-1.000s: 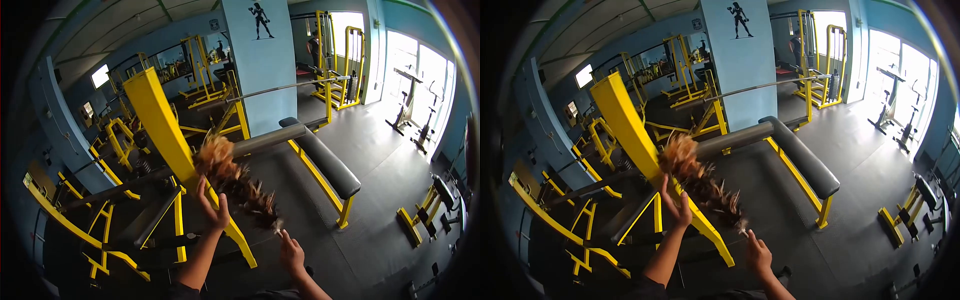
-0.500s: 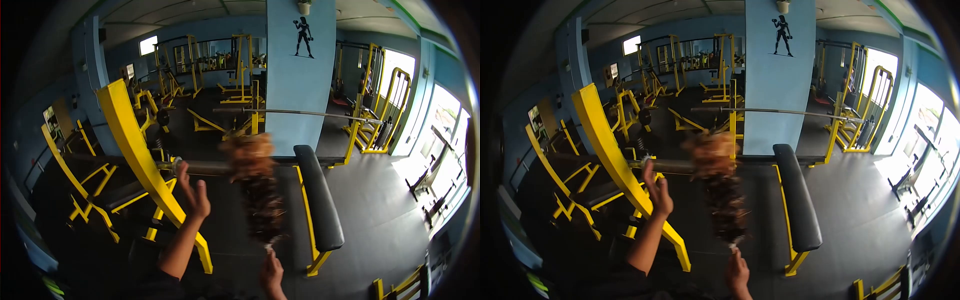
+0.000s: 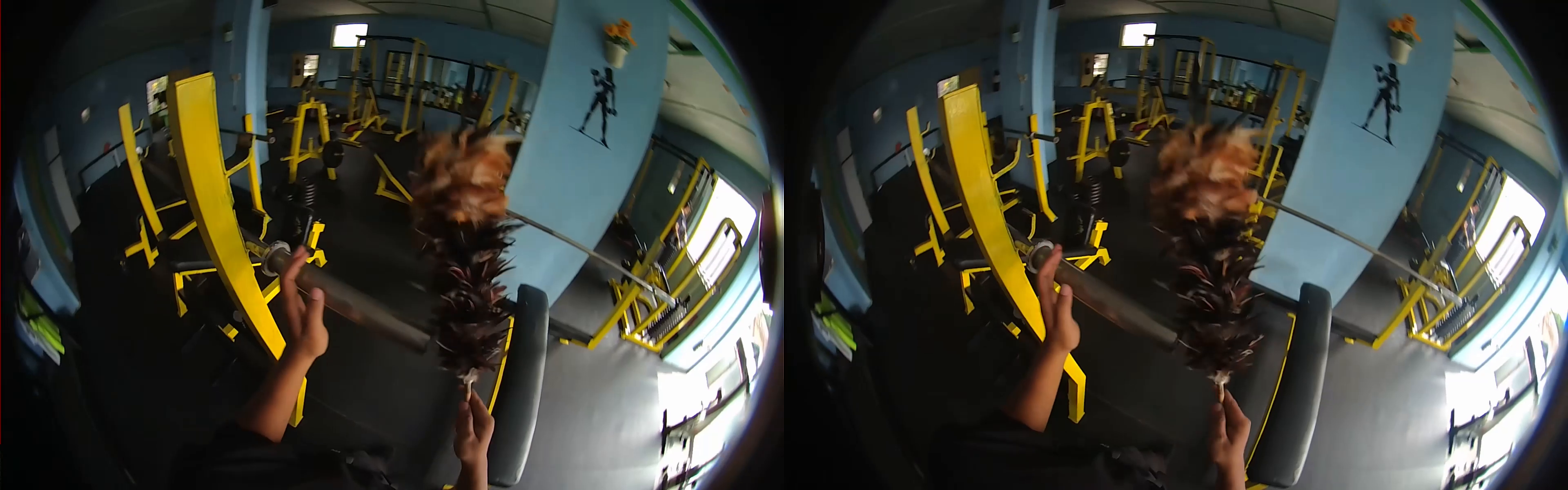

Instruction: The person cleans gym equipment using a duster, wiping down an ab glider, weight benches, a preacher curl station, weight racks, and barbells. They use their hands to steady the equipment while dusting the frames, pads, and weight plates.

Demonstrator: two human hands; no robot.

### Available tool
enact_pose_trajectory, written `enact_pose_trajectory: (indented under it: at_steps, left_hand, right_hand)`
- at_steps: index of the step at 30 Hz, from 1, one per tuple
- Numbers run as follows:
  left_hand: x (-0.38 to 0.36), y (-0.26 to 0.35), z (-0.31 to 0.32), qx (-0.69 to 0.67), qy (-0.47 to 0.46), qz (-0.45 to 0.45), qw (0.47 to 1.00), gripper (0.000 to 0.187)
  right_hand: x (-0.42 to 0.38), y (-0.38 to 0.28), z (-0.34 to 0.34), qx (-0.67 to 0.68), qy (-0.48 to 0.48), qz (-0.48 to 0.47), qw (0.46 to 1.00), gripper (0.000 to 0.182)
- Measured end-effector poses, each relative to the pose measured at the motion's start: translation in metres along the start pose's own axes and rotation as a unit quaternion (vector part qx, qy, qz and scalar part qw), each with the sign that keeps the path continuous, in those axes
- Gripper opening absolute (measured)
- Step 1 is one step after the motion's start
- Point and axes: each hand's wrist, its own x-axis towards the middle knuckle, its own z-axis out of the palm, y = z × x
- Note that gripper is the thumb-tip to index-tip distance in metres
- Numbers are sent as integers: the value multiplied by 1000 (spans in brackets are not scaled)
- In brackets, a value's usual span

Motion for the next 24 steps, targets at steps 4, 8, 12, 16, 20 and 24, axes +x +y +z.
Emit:
enact_pose_trajectory:
  at_steps: [4,8,12,16,20,24]
  left_hand:
    - [-8,11,38,232,-32,-4,972,56]
    - [-32,-23,39,212,3,-27,977,55]
    - [-57,-20,23,384,-63,133,911,48]
    - [-67,0,47,-16,162,-258,952,64]
    - [-41,35,72,30,260,-226,938,75]
    - [-35,89,99,60,231,-369,898,85]
  right_hand:
    - [42,58,-28,63,-172,124,975,43]
    - [95,93,-32,107,-325,80,936,33]
    - [144,106,-11,169,-516,65,837,26]
    - [169,138,33,178,-478,-64,858,21]
    - [208,163,83,107,-604,33,789,34]
    - [227,216,109,84,-600,1,796,31]
